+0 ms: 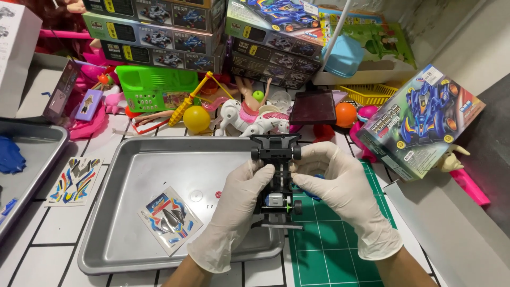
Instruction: The person assembles a blue toy car chassis on a green cutting mat. They insert two batteries into the chassis, attach the blue body shell, and then use a red screwdriver to tighten the wheels onto the vehicle.
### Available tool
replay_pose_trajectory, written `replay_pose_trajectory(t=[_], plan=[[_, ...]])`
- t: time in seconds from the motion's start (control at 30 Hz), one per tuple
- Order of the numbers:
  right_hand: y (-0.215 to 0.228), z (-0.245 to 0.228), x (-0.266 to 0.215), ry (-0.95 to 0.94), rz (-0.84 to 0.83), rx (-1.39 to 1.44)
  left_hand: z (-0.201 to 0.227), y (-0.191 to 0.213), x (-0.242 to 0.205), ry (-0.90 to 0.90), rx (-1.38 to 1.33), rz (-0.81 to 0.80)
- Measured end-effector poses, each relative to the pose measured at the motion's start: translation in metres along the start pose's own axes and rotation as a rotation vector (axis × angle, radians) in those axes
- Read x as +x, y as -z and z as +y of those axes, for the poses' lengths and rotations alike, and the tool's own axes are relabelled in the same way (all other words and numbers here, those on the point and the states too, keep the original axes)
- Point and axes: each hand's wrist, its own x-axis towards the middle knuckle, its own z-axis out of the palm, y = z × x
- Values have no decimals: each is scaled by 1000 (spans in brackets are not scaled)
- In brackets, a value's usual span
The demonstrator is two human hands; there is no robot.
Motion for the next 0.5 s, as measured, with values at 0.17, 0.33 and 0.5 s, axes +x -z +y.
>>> replay_pose_trajectory(t=[0.17,0.33,0.5], plan=[[-8,-10,-13,113,57,-167,4,-4,-6,55,-14,12],[-15,-12,-15,159,135,-193,-1,-3,-4,35,10,-3],[-17,-8,-13,174,150,-169,-10,4,2,-85,49,-93]])
